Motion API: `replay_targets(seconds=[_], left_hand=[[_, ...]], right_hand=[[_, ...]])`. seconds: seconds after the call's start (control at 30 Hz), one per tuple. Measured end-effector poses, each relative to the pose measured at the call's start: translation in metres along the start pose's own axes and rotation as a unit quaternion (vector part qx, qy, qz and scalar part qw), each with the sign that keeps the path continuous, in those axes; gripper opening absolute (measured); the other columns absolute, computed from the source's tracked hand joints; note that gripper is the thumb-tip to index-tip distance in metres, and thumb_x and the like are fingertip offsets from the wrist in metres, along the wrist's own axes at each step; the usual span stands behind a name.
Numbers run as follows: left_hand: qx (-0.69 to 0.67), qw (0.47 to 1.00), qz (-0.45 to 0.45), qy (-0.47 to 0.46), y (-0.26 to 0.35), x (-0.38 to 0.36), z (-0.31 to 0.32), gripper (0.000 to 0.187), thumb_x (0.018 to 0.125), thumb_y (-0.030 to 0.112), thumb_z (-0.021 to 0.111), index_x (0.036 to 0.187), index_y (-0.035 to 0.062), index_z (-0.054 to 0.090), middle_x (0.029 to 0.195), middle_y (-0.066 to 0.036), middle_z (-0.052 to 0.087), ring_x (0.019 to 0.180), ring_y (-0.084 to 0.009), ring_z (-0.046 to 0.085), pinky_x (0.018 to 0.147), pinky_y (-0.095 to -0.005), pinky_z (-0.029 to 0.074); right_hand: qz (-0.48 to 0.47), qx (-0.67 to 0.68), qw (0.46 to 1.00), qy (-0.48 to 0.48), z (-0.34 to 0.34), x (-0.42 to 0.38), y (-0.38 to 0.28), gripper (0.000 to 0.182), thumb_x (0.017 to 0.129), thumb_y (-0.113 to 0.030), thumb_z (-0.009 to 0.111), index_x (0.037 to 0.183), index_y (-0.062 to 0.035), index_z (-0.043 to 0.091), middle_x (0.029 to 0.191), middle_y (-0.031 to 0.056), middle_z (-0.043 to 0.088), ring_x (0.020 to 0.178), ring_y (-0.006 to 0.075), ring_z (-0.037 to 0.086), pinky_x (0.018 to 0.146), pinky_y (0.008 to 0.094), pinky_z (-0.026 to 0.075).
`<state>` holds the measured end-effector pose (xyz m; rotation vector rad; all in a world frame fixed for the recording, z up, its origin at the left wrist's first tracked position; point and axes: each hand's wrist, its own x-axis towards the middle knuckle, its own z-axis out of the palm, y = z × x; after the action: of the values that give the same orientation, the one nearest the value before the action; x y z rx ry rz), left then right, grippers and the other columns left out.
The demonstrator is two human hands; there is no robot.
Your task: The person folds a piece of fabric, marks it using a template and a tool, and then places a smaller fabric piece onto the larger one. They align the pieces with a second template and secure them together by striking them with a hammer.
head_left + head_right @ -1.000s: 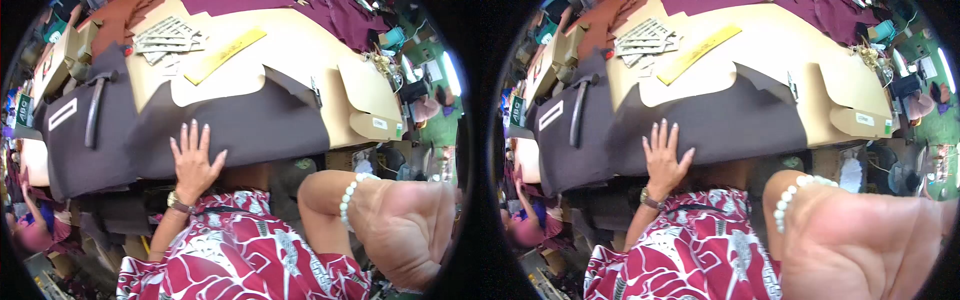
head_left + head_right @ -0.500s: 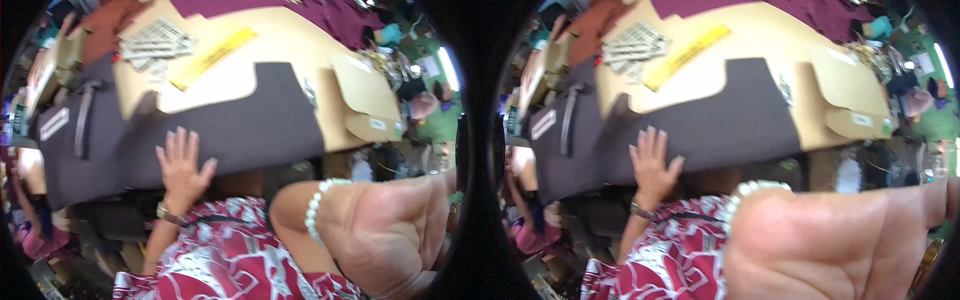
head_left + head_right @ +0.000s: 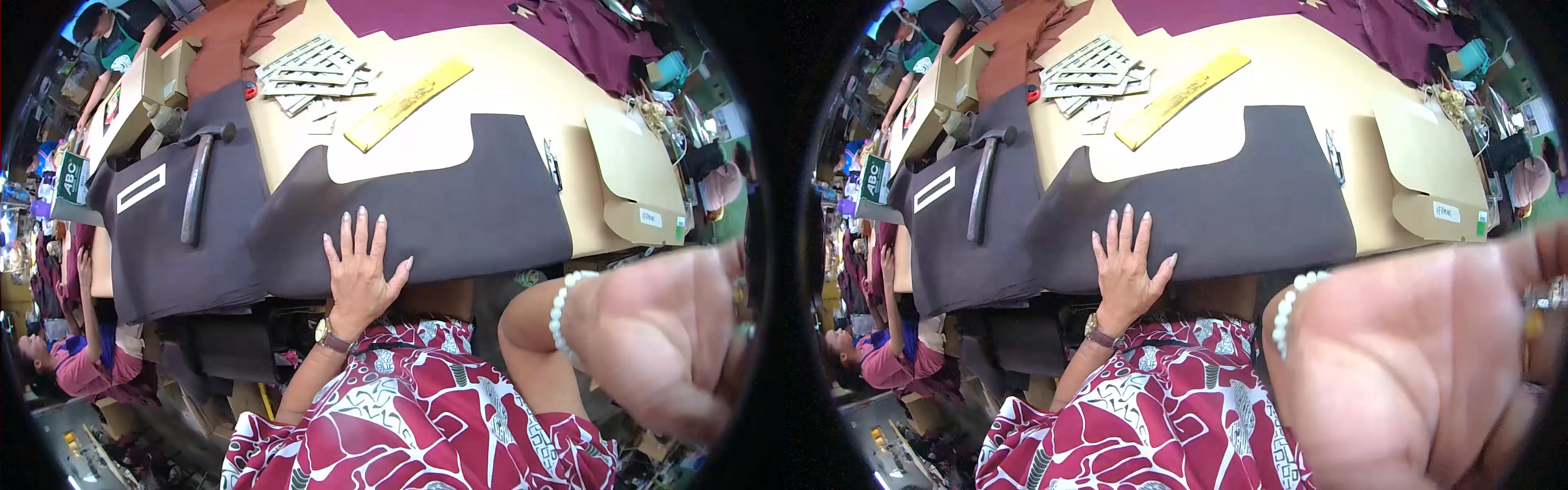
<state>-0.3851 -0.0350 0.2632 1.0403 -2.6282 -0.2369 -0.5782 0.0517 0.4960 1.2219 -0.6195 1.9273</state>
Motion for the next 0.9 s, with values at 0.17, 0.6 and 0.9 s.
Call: replay_targets(seconds=[0.17, 0.6, 0.9], left_hand=[[-0.006, 1.0, 0.0, 0.006, -0.002, -0.001, -0.001, 0.067, 0.081, 0.043, 0.059, 0.135, 0.0066, 0.042, 0.143, -0.021, 0.032, 0.133, -0.0384, 0.026, 0.103, -0.0627, 0.019], [-0.037, 0.999, -0.001, -0.015, -0.012, 0.015, -0.018, 0.069, 0.084, 0.043, 0.059, 0.138, 0.0063, 0.038, 0.145, -0.023, 0.027, 0.134, -0.0411, 0.022, 0.105, -0.06, 0.017], [-0.028, 1.0, 0.001, -0.014, 0.003, 0.017, 0.004, 0.069, 0.083, 0.046, 0.058, 0.136, 0.0057, 0.04, 0.144, -0.023, 0.028, 0.134, -0.0405, 0.023, 0.103, -0.0631, 0.018]], right_hand=[[0.112, -0.174, 0.959, -0.194, -0.006, -0.077, 0.048, 0.026, 0.092, -0.019, 0.053, 0.107, -0.0002, 0.061, 0.104, 0.01, 0.064, 0.096, 0.0239, 0.06, 0.086, 0.0358, 0.046], [0.327, -0.558, 0.526, -0.553, -0.183, -0.181, 0.109, 0.041, 0.096, -0.031, 0.04, 0.129, -0.0095, 0.05, 0.139, 0.0131, 0.042, 0.128, 0.0391, 0.036, 0.104, 0.0587, 0.025], [0.303, -0.475, 0.577, -0.591, -0.159, -0.179, 0.099, 0.05, 0.096, -0.035, 0.038, 0.136, -0.0054, 0.041, 0.143, 0.0148, 0.036, 0.132, 0.0383, 0.031, 0.108, 0.0543, 0.021]])
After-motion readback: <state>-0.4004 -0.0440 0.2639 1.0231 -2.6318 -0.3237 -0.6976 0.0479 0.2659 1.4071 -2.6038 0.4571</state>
